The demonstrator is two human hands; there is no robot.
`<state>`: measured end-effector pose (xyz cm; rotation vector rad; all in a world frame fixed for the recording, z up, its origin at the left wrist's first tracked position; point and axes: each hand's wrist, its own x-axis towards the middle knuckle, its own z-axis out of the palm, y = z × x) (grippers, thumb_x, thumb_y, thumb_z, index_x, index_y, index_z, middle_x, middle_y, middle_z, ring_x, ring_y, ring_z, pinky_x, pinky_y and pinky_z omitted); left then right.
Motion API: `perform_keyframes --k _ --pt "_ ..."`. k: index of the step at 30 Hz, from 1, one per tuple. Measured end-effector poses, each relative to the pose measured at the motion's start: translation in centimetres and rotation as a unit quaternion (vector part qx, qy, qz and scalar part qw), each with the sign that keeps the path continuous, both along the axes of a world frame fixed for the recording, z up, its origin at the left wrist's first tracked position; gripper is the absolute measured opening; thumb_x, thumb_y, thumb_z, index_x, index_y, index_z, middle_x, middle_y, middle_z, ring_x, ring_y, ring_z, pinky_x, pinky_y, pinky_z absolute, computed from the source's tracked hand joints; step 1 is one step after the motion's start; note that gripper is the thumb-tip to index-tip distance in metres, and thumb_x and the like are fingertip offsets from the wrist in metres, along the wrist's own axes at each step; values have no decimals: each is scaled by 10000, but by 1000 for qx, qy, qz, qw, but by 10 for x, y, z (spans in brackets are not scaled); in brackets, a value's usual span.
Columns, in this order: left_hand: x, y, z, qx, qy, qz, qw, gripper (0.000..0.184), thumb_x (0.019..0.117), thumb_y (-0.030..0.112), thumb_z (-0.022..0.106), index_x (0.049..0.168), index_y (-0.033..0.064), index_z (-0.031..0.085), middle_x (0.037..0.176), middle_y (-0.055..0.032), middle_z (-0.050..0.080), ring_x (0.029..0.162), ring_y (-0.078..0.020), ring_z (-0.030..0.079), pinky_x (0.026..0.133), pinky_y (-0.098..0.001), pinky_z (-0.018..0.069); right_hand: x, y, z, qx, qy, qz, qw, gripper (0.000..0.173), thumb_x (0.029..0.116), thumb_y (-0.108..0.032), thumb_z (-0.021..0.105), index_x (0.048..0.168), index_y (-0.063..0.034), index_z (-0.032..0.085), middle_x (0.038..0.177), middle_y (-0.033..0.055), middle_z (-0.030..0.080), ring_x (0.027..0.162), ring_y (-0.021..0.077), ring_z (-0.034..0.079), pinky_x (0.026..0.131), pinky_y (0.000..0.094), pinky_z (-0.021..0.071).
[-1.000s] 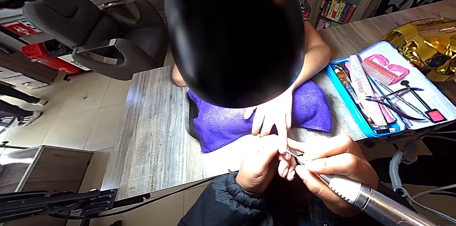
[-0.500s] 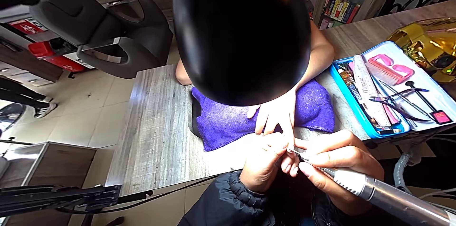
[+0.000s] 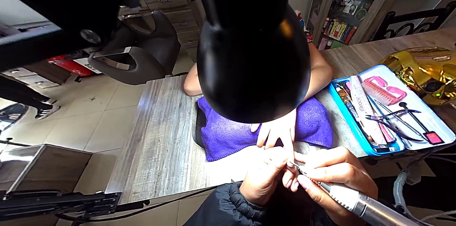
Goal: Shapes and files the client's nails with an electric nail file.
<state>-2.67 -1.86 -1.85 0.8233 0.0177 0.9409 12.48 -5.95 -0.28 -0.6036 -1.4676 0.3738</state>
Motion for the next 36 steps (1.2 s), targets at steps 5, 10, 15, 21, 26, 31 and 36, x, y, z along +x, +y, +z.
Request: perform_keyframes --k 5,10,15,21,26,31,36 --pt "-2 0 -1 -11 -8 -16 1000 257 1068 208 542 999 57 738 753 19 702 686 -36 680 698 -203 570 -2 0 0 -17 32 1 999 158 846 -42 774 963 -116 697 981 -23 637 936 99 692 850 295 651" --pt "-3 1 -3 -12 -19 -33 999 285 1077 230 525 995 54 734 755 18 703 696 -44 686 706 -209 573 -3 -1 -1 -21 36 3 999 162 841 -36 760 951 -129 686 983 -28 625 938 99 683 842 301 651" --pt "-3 1 -2 -9 -22 -35 999 297 1078 243 521 1005 55 738 765 13 712 695 -47 690 699 -210 576 -3 -2 -2 -17 25 0 1000 162 833 -32 758 932 -129 675 979 -29 619 925 97 684 862 339 658" --pt "-2 2 -2 -6 -29 -27 999 296 1080 238 517 991 53 731 755 9 704 693 -51 684 701 -216 569 -1 -4 -1 0 -5 12 1000 126 868 -60 733 954 -118 662 958 -33 608 905 78 669 928 365 638" --pt "-7 0 2 -36 7 -12 999 298 1070 238 535 922 66 727 739 3 691 677 -68 681 684 -229 575 3 -8 0 -28 23 28 999 143 863 -70 747 971 -142 688 957 -42 619 925 99 683 907 369 647" --pt "-34 -5 15 11 199 74 977 338 1103 209 410 996 55 690 754 -22 710 688 -103 709 684 -255 604 10 -11 3 -41 20 3 999 147 861 -101 753 979 -167 696 970 -52 617 919 97 680 850 331 657" --pt "-61 -7 24 170 405 247 864 329 1097 133 385 1101 11 690 763 -4 712 667 -84 703 645 -238 614 10 -11 4 -41 18 9 999 143 861 -104 760 977 -165 703 963 -53 629 906 99 691 823 326 664"
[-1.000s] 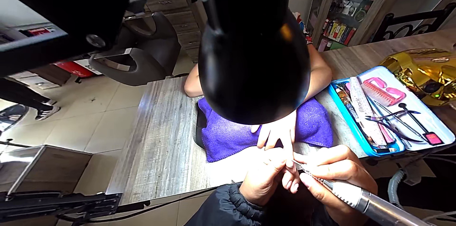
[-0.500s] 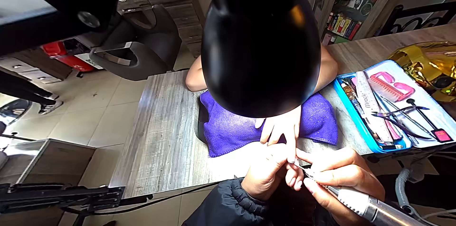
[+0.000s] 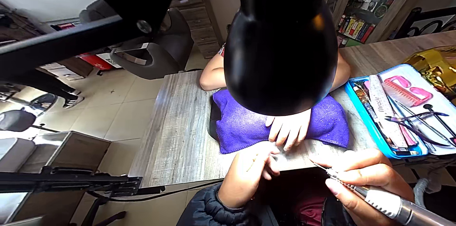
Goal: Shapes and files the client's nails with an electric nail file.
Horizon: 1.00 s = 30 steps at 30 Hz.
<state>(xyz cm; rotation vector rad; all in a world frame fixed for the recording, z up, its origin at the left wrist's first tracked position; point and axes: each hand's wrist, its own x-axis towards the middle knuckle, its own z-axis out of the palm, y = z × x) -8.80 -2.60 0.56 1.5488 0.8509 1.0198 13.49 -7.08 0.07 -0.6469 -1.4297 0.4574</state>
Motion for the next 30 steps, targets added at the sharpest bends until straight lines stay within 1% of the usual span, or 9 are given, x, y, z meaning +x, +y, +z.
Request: perform_keyframes --k 3,8,11,16,18,20,23,27,30 --pt "0 3 -4 51 16 69 996 315 1080 92 395 1096 8 698 736 10 691 618 -63 671 617 -214 600 -1 -1 1 0 -11 10 1000 144 870 -109 754 987 -170 697 978 -57 632 913 85 682 802 282 650" --pt "14 4 -7 22 -26 16 999 307 1073 78 422 1191 -33 683 759 -6 697 652 -70 672 654 -224 598 3 -1 2 2 -19 -1 1000 136 877 -126 753 988 -183 699 975 -62 638 911 84 683 793 270 645" --pt "23 6 -3 -20 -24 8 999 291 1075 112 460 1254 -1 660 765 -6 698 635 -65 675 622 -211 595 3 -1 3 2 -19 -8 1000 132 878 -133 749 990 -180 697 970 -62 631 910 80 685 796 268 649" --pt "40 17 11 -137 -49 -21 989 224 1060 132 513 931 51 677 605 3 543 474 -24 493 465 -140 428 3 -1 3 -3 -4 -20 1000 153 868 -134 768 1002 -184 712 966 -67 629 891 72 682 785 257 648" --pt "45 19 13 -150 -64 -31 986 200 1054 111 531 931 45 674 651 -16 569 502 -38 524 482 -149 460 5 -1 3 -2 3 -26 1000 156 863 -128 773 998 -183 718 968 -64 629 893 80 685 788 270 653" --pt "49 17 15 -168 -92 -27 981 172 1050 110 539 972 46 678 806 -48 688 628 -75 648 588 -196 563 9 -1 5 0 -1 -37 999 156 864 -137 767 998 -197 718 968 -77 630 896 66 682 793 252 645" --pt "57 11 14 -204 -166 -3 965 91 1023 61 567 1023 47 657 970 -98 741 799 -146 737 704 -264 617 15 -1 7 -3 -11 -54 998 157 859 -157 765 994 -219 715 970 -96 628 900 48 666 791 223 623" --pt "67 7 13 -215 -234 12 948 164 959 -55 613 1083 46 577 890 -105 727 769 -167 744 723 -282 627 17 0 8 6 -2 -55 998 180 846 -142 772 1004 -209 720 986 -99 629 913 44 664 824 231 624" --pt "69 7 12 -205 -265 -10 942 117 953 -54 614 1019 43 602 828 -100 708 721 -153 727 685 -267 619 20 1 9 -4 1 -42 999 192 844 -137 775 1012 -210 717 996 -94 634 914 45 664 811 215 616"
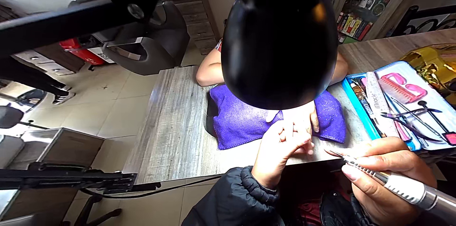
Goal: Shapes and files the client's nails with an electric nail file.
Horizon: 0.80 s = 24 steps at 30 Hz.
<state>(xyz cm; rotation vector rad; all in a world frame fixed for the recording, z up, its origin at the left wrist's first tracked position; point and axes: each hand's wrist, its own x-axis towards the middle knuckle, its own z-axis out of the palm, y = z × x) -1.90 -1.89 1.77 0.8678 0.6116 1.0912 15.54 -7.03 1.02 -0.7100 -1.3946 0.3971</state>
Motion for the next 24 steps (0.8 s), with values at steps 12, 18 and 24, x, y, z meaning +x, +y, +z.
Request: perform_keyframes --k 12,18,24 --pt "-20 8 -1 -33 -41 -91 994 167 916 -114 591 986 -14 705 816 -141 760 695 -175 758 679 -293 641 3 9 13 -65 -52 126 989 189 785 -57 795 928 -122 692 955 -34 639 927 112 693 924 381 642" --pt "-18 9 -4 -9 -35 -79 996 156 908 -138 616 965 -3 670 788 -116 747 674 -154 748 645 -271 636 2 12 17 -57 -90 106 989 197 763 -53 786 917 -123 684 940 -42 635 920 80 679 897 315 636" --pt "-17 8 -4 2 -21 -68 997 165 888 -147 642 974 -9 664 797 -116 746 688 -170 756 661 -303 649 3 15 18 -89 -86 118 985 175 753 -56 787 882 -119 686 905 -33 631 878 90 675 873 314 641"
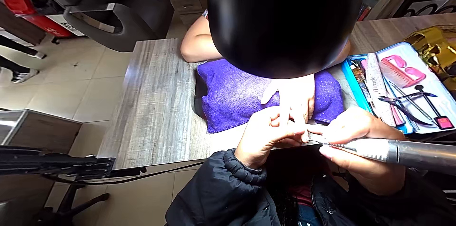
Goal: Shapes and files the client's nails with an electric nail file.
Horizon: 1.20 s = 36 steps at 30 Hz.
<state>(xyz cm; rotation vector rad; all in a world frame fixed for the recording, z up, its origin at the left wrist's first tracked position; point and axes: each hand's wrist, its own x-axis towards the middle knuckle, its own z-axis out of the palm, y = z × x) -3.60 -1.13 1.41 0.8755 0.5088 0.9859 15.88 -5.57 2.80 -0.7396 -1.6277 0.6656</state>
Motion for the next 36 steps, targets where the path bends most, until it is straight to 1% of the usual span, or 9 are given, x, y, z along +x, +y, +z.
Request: perform_keyframes --k 3,6,13,18,24,27,30,34,36 --pt "1 0 -1 6 2 3 1000 157 881 -141 653 956 -4 663 789 -115 744 677 -171 753 655 -302 648 0 1 1 -2 -6 6 1000 182 749 -54 785 890 -118 688 908 -34 633 879 79 666 845 264 624" --pt "1 -1 -1 4 5 11 1000 181 872 -152 654 982 -10 669 799 -116 751 663 -164 750 637 -291 645 0 1 2 6 -24 2 1000 177 744 -71 793 886 -121 700 912 -49 651 900 47 656 814 182 580" --pt "0 0 -1 8 8 10 1000 179 866 -149 661 971 -4 667 786 -112 747 648 -153 745 620 -282 641 1 2 2 9 -31 5 999 181 731 -74 801 878 -119 704 916 -46 659 907 49 664 816 182 586" --pt "1 0 -2 7 11 10 1000 173 868 -147 657 952 3 656 770 -110 740 647 -160 744 619 -285 640 -2 3 0 12 -19 -7 1000 181 736 -59 795 882 -113 703 905 -41 654 889 47 653 778 164 567" --pt "0 0 -2 6 5 3 1000 163 875 -144 655 937 7 649 762 -120 741 642 -159 741 616 -272 631 1 2 0 12 -32 8 999 195 733 -75 799 888 -127 692 915 -46 650 904 49 666 830 202 602" --pt "0 0 -2 3 4 5 1000 170 865 -146 668 944 4 658 759 -113 739 636 -154 739 610 -274 633 0 2 0 13 -33 2 999 189 729 -78 800 884 -128 703 913 -49 651 898 45 665 821 193 600" --pt "0 1 -2 3 -1 5 1000 178 861 -148 667 960 0 667 777 -120 750 644 -157 746 613 -273 635 -2 3 -2 13 -19 -7 1000 197 730 -76 799 886 -139 698 918 -59 651 901 27 653 801 160 576" --pt "-2 -1 -2 2 9 -5 1000 177 874 -149 627 968 -6 670 762 -120 741 627 -145 733 603 -251 619 -2 2 -3 18 -17 -2 1000 193 739 -84 800 893 -141 698 918 -62 643 909 25 652 815 163 579" --pt "-1 0 -1 -6 1 -3 1000 155 879 -142 650 937 0 673 762 -128 746 635 -151 740 606 -261 627 -1 2 -3 27 -26 3 999 182 739 -79 796 882 -128 694 910 -54 639 904 32 655 828 178 589"
